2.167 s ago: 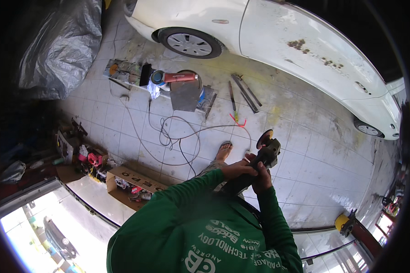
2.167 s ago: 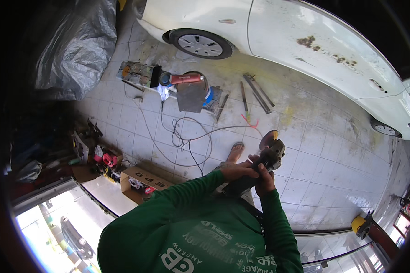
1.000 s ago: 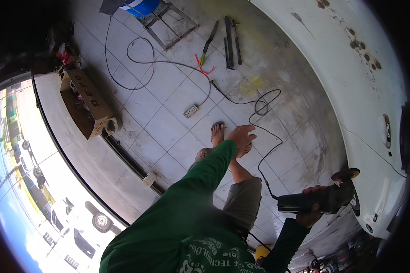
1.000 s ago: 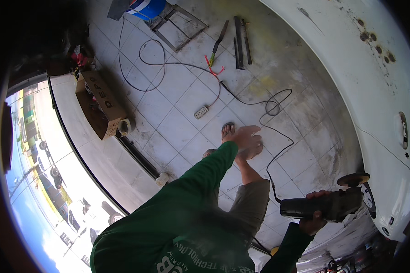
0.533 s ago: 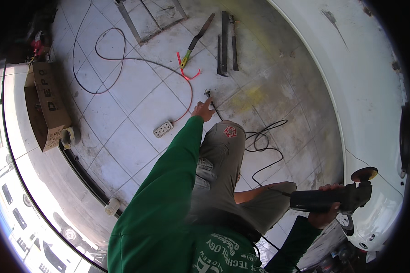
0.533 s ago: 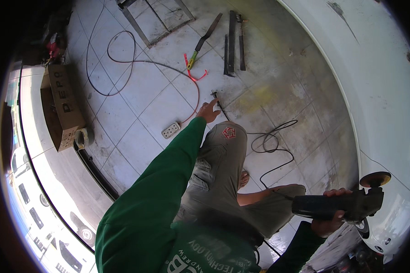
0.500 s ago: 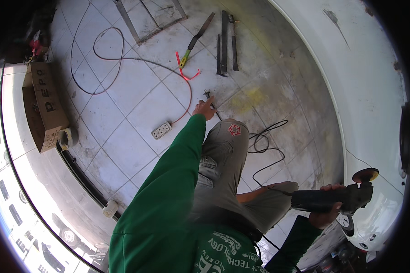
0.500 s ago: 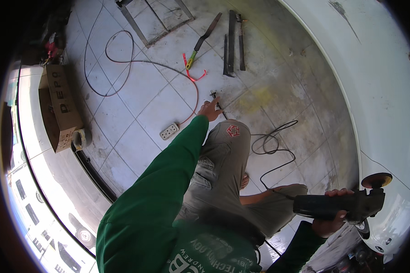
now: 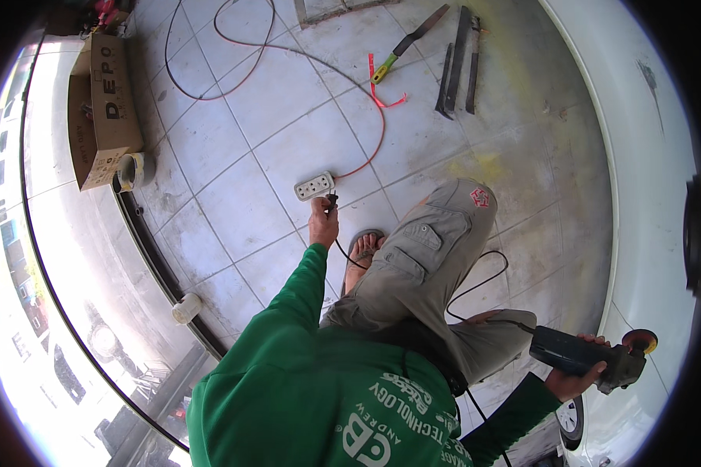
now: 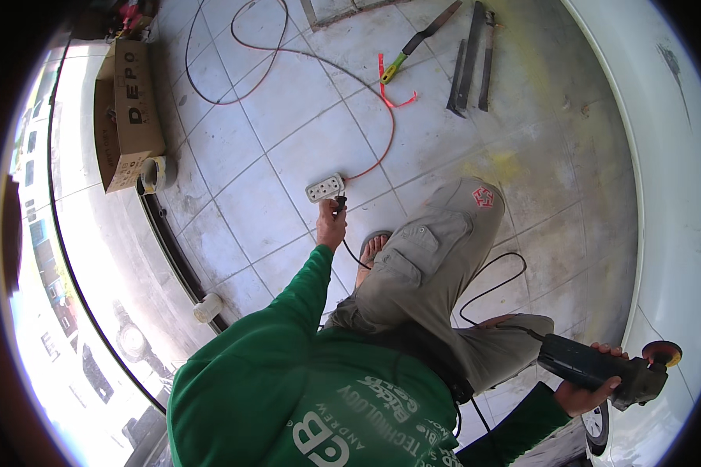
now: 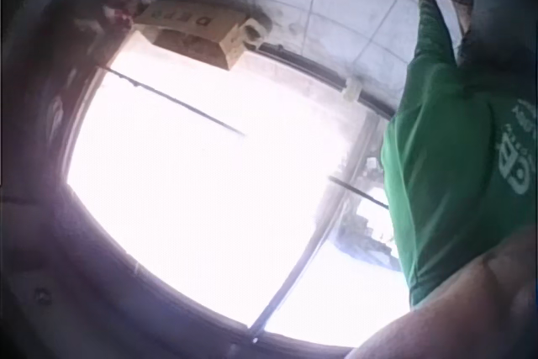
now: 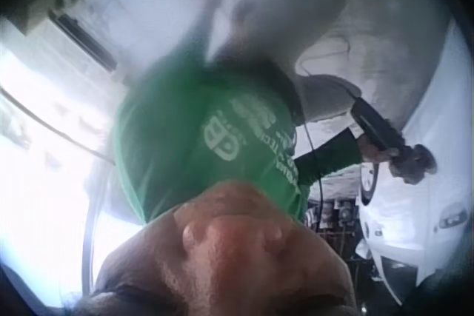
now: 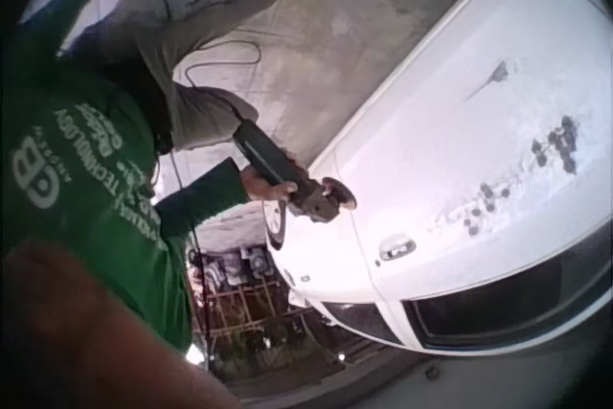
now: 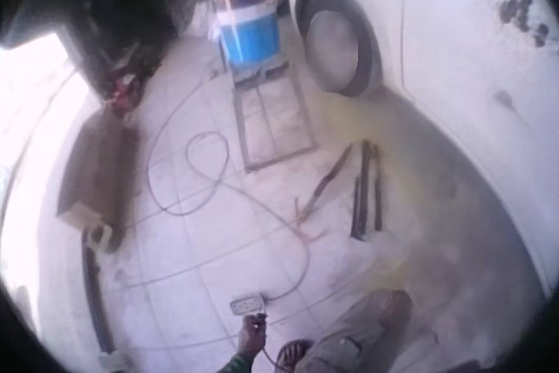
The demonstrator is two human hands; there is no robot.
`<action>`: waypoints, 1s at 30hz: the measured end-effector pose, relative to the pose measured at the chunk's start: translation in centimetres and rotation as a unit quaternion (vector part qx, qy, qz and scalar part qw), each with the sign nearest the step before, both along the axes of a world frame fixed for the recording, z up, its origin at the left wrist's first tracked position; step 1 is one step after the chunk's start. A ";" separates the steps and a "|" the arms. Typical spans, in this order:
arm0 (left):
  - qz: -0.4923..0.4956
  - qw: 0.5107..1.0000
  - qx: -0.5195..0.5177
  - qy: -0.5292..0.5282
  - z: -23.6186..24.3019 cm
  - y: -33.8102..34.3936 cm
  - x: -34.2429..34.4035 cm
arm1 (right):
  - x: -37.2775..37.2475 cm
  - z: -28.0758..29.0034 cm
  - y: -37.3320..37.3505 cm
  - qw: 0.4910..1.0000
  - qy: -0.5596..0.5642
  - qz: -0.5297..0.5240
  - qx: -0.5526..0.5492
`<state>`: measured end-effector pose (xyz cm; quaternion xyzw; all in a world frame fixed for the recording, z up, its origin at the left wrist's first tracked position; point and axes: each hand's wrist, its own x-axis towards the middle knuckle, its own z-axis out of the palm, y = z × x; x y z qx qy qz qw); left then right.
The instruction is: The person walks into a garage and uses an angle grinder to sand the side panel of a white car. The person moves along the door, grinding away rust spots and paint while holding the car with the other hand.
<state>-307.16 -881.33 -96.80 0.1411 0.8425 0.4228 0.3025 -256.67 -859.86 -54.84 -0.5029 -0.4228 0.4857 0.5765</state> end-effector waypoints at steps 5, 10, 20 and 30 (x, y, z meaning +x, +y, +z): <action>0.005 0.992 -0.036 0.121 -0.8 -3.0 -3.8 | -0.5 -0.9 2.7 0.999 -0.001 0.036 0.010; -0.071 0.982 -0.166 0.061 -0.8 -0.1 -5.9 | -1.3 -0.9 2.6 0.999 0.000 0.036 0.026; -0.219 0.886 -0.407 0.024 3.5 9.4 -7.8 | -5.5 -0.5 2.1 0.997 -0.046 0.037 0.049; -0.447 0.812 -0.344 0.149 14.1 19.5 -4.1 | -11.9 -4.9 1.0 0.999 0.022 -0.018 0.016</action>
